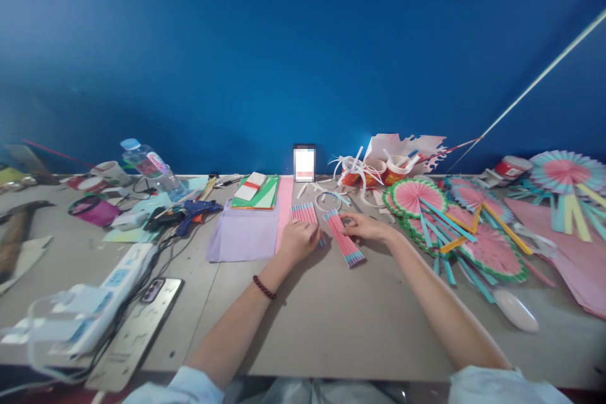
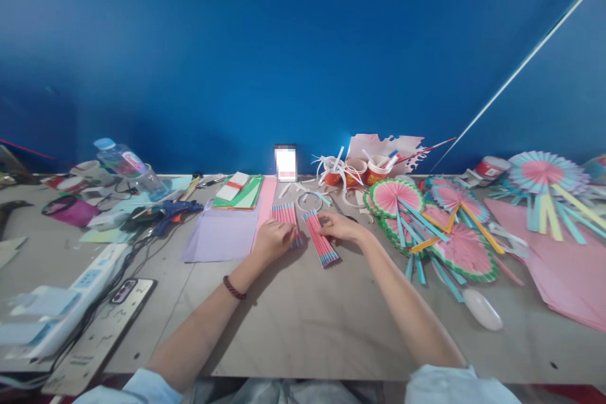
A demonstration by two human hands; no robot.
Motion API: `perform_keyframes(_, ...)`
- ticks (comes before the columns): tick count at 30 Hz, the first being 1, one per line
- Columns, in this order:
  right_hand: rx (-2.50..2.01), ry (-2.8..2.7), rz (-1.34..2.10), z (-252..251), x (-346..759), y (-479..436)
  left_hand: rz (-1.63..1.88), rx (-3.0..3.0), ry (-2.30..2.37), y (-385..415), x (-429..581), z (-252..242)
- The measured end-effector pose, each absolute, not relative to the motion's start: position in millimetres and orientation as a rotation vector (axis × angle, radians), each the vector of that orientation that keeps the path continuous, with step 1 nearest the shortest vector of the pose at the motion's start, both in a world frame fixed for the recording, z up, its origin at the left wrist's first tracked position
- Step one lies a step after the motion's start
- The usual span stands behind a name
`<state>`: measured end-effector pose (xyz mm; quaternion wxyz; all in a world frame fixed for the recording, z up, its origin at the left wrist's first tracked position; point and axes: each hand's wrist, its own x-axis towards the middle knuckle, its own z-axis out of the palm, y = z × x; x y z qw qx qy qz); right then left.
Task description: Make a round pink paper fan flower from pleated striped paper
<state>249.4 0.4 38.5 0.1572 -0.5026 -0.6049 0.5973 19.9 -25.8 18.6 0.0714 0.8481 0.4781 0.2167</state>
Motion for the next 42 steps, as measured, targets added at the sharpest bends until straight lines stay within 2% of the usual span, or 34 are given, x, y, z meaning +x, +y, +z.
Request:
perform_keyframes(5,-1.398,-1.72,1.726,34,242,-2,0.831,2.494,1.44,-30,21,20)
perform_keyframes(8,-1.451,-1.698,1.607,28,232,-3,0.76,2.591,1.497,-28,23,14)
perform_keyframes(15,-1.559,-1.973,0.774,20,214,-7,0.532,2.563,1.599,-31,27,1)
perform_keyframes(17,-1.527,-2.015,0.652,20,211,-7,0.529,2.559,1.602,-34,29,2)
perform_keyframes(26,-1.535,-2.031,0.858,17,209,-12,0.386,2.542,1.658,-49,35,2)
perform_keyframes(33,-1.35,-2.246,0.384,23,201,-33,0.429,2.618,1.595,-74,24,-3)
perform_keyframes(38,-1.24,-2.503,0.403,23,196,-51,0.493,2.618,1.63,-83,24,-5)
perform_keyframes(42,-1.326,-2.527,0.429,13,197,-55,0.469,2.62,1.648,-83,25,-6)
